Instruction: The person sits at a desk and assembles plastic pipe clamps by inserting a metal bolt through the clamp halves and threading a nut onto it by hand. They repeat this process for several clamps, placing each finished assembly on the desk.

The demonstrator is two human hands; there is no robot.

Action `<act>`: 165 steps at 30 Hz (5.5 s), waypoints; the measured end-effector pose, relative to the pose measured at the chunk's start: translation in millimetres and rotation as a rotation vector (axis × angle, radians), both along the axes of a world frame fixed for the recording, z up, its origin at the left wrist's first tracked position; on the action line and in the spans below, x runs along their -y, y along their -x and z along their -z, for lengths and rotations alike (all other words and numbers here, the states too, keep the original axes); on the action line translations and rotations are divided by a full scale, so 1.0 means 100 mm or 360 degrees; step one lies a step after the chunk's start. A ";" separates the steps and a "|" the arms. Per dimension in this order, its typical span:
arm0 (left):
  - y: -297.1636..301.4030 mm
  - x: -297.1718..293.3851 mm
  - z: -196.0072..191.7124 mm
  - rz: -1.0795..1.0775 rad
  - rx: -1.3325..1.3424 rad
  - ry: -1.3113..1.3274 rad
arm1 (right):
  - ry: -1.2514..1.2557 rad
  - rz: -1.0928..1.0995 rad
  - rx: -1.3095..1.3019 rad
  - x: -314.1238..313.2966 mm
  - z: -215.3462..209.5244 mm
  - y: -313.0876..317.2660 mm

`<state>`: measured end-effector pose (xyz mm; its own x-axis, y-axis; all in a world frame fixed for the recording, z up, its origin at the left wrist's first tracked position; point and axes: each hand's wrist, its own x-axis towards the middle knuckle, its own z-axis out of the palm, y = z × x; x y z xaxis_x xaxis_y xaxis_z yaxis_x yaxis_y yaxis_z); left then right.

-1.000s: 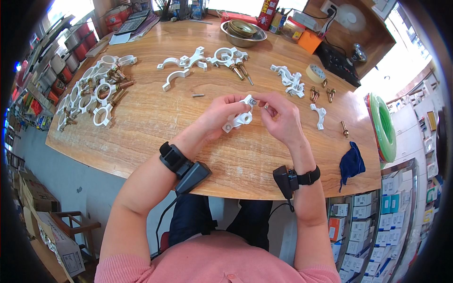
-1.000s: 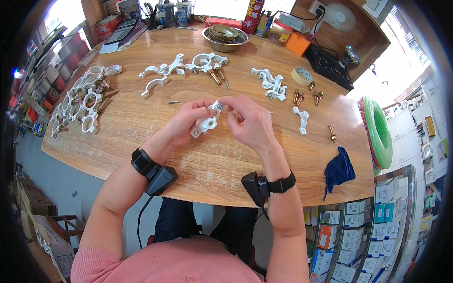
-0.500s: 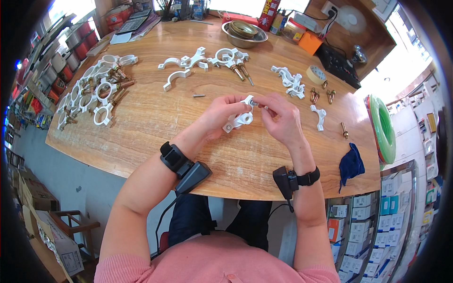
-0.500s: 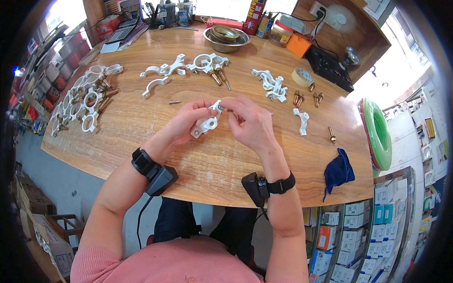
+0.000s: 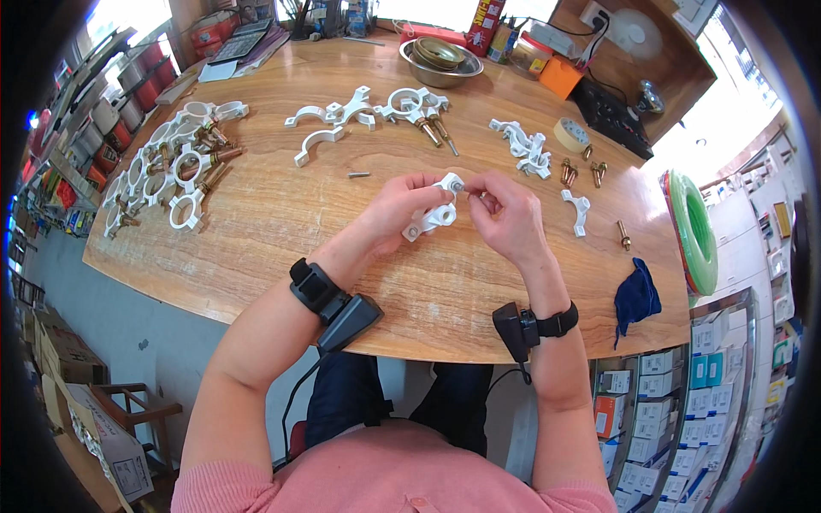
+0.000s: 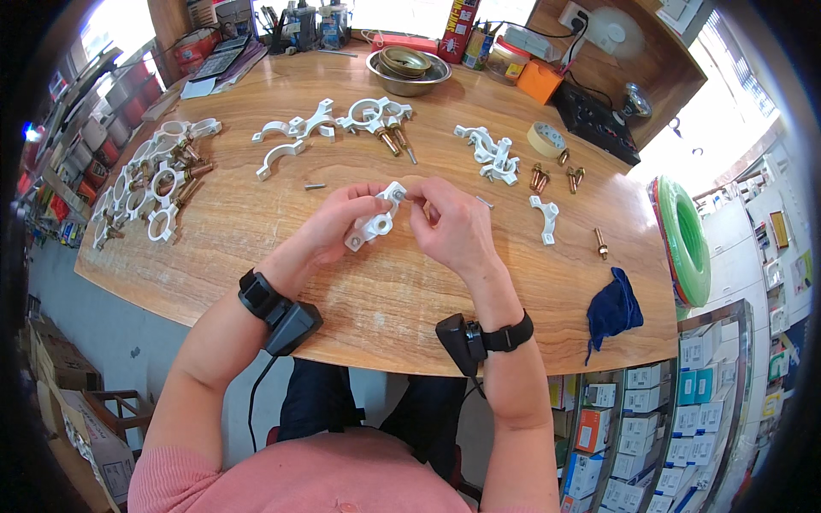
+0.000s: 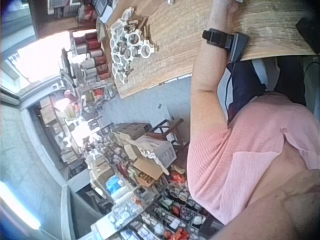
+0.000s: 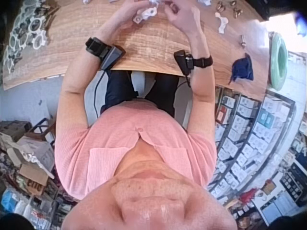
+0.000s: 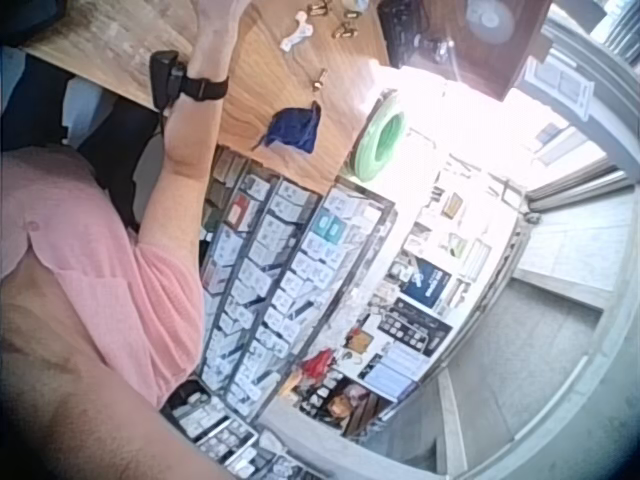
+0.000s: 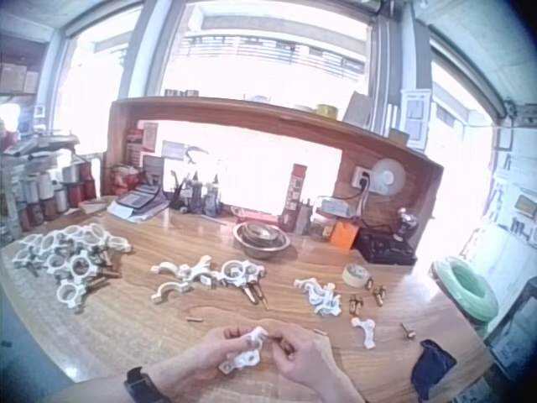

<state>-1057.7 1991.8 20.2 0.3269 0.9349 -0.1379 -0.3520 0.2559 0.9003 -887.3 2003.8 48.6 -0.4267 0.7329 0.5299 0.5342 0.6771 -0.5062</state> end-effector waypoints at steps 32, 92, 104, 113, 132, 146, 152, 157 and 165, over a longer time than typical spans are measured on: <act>-0.02 -0.01 0.04 -0.0013 -0.0109 0.0031 | -0.0225 0.0053 0.0180 -0.01 0.01 0.01; 0.02 0.03 -0.02 -0.0085 0.0517 0.0265 | 0.0120 0.0746 0.0412 -0.40 -0.69 -1.43; 0.03 0.00 0.03 -0.0041 0.0530 0.0136 | 0.0535 0.0818 0.0831 -0.18 -0.35 -1.38; -0.02 0.14 -0.04 0.0337 0.0733 0.0097 | 0.0296 0.0205 0.0947 -0.10 -0.32 -0.38; -0.01 0.25 -0.16 0.0480 0.0795 0.0067 | 0.1359 -0.0596 0.0125 -0.51 0.14 0.29; -0.05 0.22 -0.15 0.0453 0.0842 0.0112 | 0.0748 -0.0585 0.0689 -0.64 0.25 0.31; 0.01 0.15 -0.07 0.0491 0.0869 -0.0001 | 0.0634 -0.0611 0.0793 -0.60 0.13 0.60; 0.02 0.16 -0.12 0.0551 0.0988 -0.0020 | 0.0422 -0.0665 0.0871 -0.66 0.16 0.71; 0.01 0.18 -0.14 0.0473 0.1018 0.0077 | 0.0370 -0.0627 0.0946 -0.57 0.08 0.79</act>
<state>-1058.9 1974.2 34.3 0.5983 0.7912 0.1270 -0.7171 0.4579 0.5255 -966.1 2061.1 41.0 -0.8467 0.5316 -0.0217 0.5024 0.7855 -0.3614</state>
